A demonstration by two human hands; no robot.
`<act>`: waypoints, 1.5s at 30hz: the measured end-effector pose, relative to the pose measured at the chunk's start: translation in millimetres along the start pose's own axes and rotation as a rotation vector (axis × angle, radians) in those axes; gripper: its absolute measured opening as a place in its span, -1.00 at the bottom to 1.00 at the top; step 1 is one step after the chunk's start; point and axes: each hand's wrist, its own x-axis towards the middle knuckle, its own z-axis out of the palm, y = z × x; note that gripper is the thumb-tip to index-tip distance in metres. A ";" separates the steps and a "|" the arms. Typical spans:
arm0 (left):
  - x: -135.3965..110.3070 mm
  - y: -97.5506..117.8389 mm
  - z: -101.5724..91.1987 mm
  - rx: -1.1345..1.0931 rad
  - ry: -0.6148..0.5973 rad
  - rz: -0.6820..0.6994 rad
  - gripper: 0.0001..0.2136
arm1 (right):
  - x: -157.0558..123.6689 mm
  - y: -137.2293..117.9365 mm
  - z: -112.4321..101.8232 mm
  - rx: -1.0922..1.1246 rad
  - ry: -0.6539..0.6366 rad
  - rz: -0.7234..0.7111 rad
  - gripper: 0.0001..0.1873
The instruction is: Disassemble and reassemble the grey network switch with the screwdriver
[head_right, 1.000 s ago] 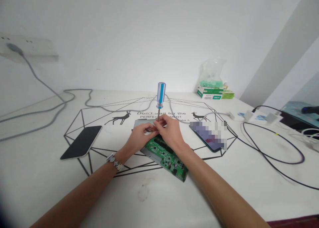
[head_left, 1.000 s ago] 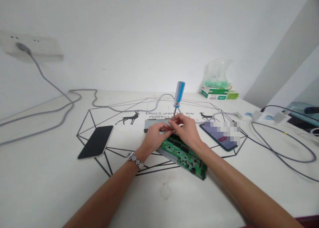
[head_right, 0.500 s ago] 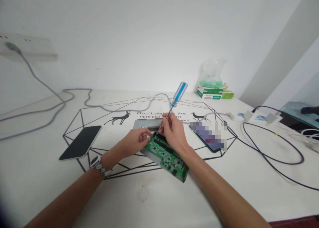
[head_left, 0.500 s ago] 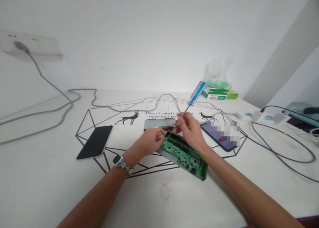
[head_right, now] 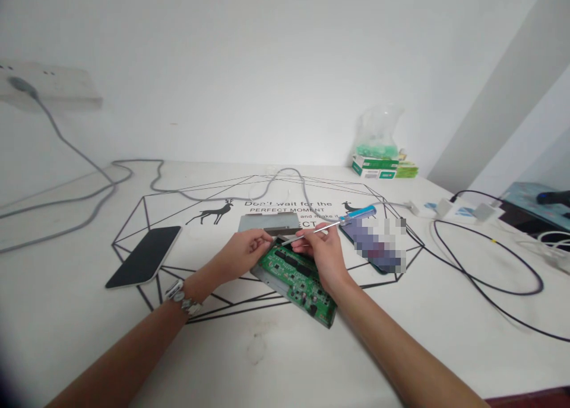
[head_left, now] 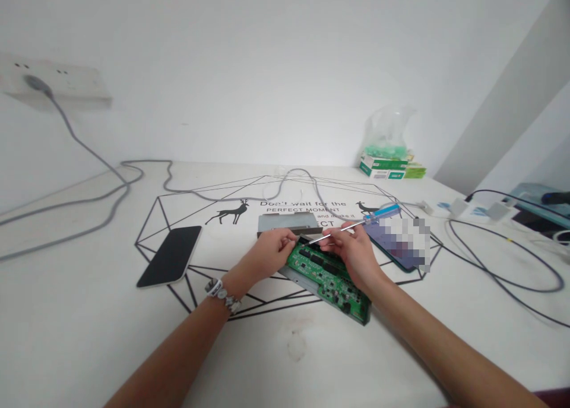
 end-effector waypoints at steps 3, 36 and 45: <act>-1.1 6.4 -9.9 -0.022 -0.007 0.016 -0.84 | -0.1 -0.5 0.6 0.007 0.010 0.001 -0.54; -2.1 17.1 -9.4 -0.019 0.035 0.091 -0.92 | -6.8 -1.8 9.0 0.098 -0.064 0.052 -0.52; -0.7 15.3 -20.7 -0.067 0.019 0.056 -0.91 | -6.1 -2.4 10.7 0.140 -0.002 0.075 -0.55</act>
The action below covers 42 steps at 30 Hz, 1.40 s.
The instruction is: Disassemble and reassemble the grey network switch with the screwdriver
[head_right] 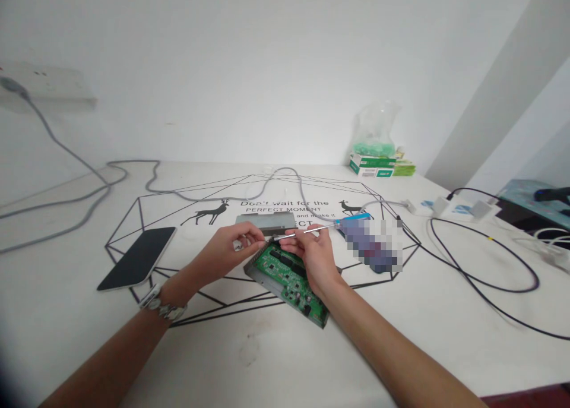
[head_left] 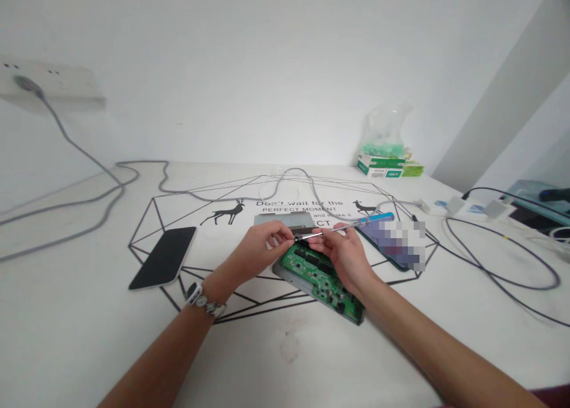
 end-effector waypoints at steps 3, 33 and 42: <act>0.0 0.4 1.3 -0.019 0.000 0.014 -0.91 | -0.2 -1.2 0.0 0.012 0.003 0.007 -0.57; -6.5 -46.9 -12.8 0.443 -0.162 -0.113 -0.87 | -3.6 -8.0 1.3 -0.025 -0.014 0.008 -0.66; -8.1 -49.0 -5.1 0.432 -0.116 -0.110 -0.83 | -2.4 -8.7 0.7 -0.028 -0.021 0.025 -0.62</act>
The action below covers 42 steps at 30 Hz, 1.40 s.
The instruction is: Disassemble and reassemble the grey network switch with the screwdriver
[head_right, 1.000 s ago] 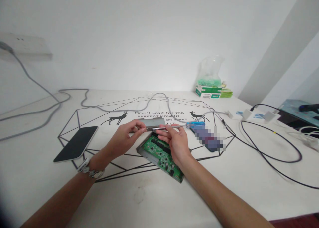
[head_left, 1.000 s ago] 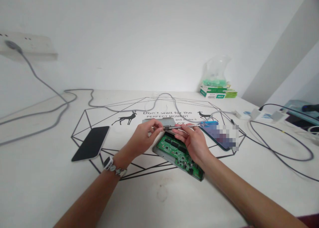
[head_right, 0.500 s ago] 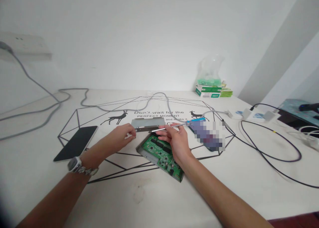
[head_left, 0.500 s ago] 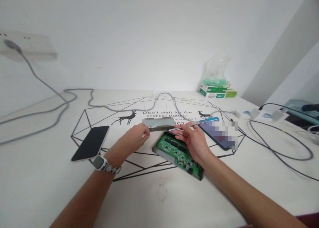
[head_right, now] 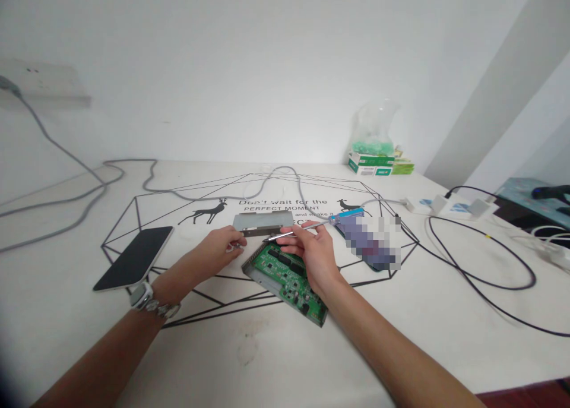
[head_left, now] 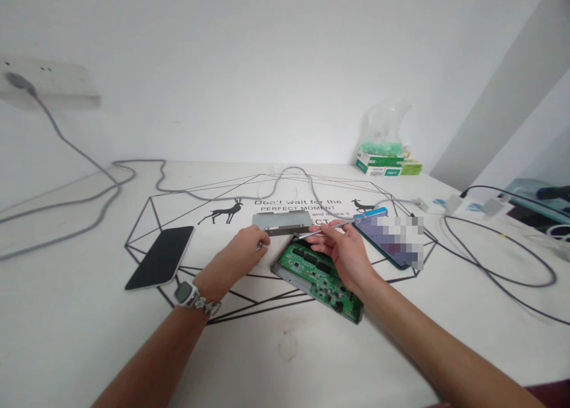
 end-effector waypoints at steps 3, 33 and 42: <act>2.2 -4.1 7.4 0.024 0.051 -0.001 -0.80 | 0.4 0.4 -0.6 0.003 0.000 0.006 -0.61; 23.4 29.9 9.4 -0.106 -0.018 0.232 -0.72 | 12.3 -15.3 -20.2 -0.353 0.021 -0.128 -0.78; 21.3 24.6 11.9 -0.027 0.053 0.202 -0.72 | -7.1 -10.7 -48.9 -1.392 -0.167 -0.046 -0.84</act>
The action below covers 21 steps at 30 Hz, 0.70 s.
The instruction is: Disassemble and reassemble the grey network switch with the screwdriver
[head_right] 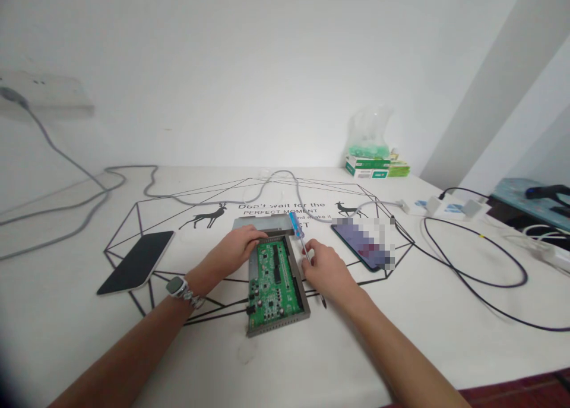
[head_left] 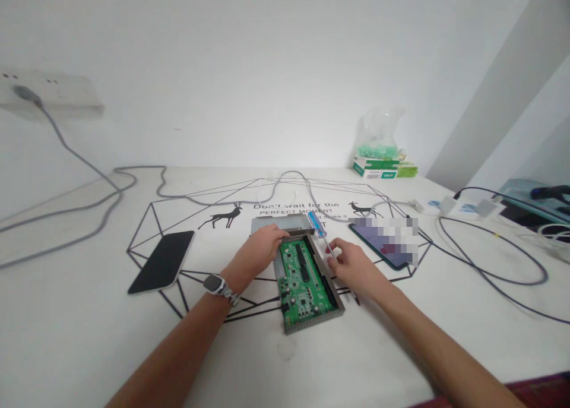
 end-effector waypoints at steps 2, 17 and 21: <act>-2.3 -0.3 -1.2 0.010 0.024 -0.050 -0.78 | -2.7 -1.9 1.6 -0.117 0.015 0.018 -0.81; -6.5 -2.4 -0.5 0.000 0.061 -0.095 -0.76 | -10.0 -12.0 1.6 -0.452 -0.042 0.011 -0.68; -6.5 -0.8 -1.2 -0.013 0.069 -0.101 -0.74 | -13.3 -16.8 0.0 -0.391 0.036 0.012 -0.69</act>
